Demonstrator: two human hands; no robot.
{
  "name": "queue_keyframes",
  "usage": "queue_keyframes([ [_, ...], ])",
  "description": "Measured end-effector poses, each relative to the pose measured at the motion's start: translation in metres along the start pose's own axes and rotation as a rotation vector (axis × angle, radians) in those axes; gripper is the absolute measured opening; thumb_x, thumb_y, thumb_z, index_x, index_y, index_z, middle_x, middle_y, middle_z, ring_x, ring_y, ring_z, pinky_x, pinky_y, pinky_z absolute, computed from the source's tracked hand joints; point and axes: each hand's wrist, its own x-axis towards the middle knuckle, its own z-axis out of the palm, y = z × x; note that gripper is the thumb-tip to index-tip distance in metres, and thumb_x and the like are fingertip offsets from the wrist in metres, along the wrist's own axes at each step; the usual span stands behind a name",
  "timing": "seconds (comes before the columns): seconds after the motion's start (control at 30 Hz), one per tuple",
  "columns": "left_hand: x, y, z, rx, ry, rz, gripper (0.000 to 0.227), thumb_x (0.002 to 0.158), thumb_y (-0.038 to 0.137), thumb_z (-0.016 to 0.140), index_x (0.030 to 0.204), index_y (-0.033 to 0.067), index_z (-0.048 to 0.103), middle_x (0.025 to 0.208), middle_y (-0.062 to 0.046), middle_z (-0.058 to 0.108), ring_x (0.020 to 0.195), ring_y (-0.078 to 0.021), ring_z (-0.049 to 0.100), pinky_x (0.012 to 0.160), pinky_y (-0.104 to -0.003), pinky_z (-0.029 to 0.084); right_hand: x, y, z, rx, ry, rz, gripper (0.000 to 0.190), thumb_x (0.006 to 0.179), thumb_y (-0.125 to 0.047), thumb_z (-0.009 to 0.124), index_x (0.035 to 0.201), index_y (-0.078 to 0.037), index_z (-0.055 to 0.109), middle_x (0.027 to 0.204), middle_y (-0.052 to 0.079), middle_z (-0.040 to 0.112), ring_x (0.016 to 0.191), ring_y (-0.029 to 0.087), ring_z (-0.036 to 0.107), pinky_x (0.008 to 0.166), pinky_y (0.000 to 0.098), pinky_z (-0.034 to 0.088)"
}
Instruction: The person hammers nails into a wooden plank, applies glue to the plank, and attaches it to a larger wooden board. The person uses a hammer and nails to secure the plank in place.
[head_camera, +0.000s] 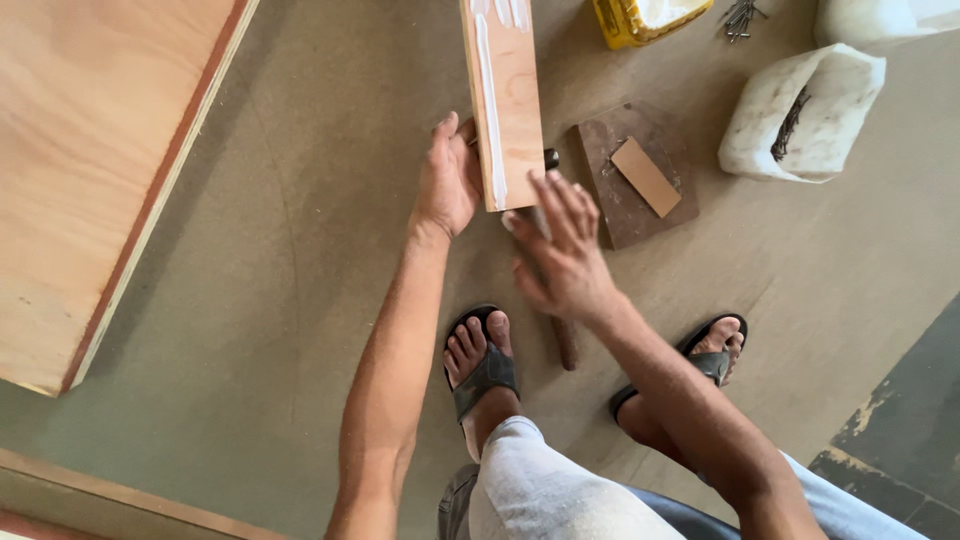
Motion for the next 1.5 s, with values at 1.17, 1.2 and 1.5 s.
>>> queue_keyframes([
  [1.17, 0.004, -0.01, -0.009, 0.054, 0.067, 0.04, 0.074, 0.101, 0.054, 0.049, 0.148, -0.0032, 0.044, 0.143, -0.017, 0.058, 0.133, -0.0242, 0.055, 0.117, -0.041, 0.041, 0.059, 0.138, -0.023, 1.039, 0.231, 0.889, 0.08, 0.088, 0.007, 0.054, 0.163, -0.009, 0.032, 0.164, 0.018, 0.038, 0.149, 0.027, 0.043, 0.114, 0.0329, 0.05],
  [1.2, 0.004, -0.009, -0.009, 0.055, 0.068, 0.033, 0.075, 0.1, 0.054, 0.049, 0.148, -0.0029, 0.044, 0.143, -0.017, 0.057, 0.133, -0.0242, 0.055, 0.117, -0.041, 0.041, 0.058, 0.127, -0.024, 0.897, 0.139, 0.837, 0.078, 0.089, 0.006, 0.054, 0.164, -0.01, 0.038, 0.166, 0.018, 0.043, 0.151, 0.028, 0.045, 0.115, 0.034, 0.05],
  [1.5, 0.0, -0.005, -0.004, 0.041, 0.04, 0.042, 0.073, 0.103, 0.051, 0.044, 0.151, -0.0036, 0.04, 0.146, -0.018, 0.056, 0.133, -0.0269, 0.055, 0.116, -0.044, 0.042, 0.108, 0.091, 0.02, 0.668, -0.065, 0.553, 0.076, 0.088, -0.005, 0.045, 0.162, -0.019, 0.035, 0.17, 0.022, 0.025, 0.152, 0.037, 0.041, 0.113, 0.0446, 0.053],
])
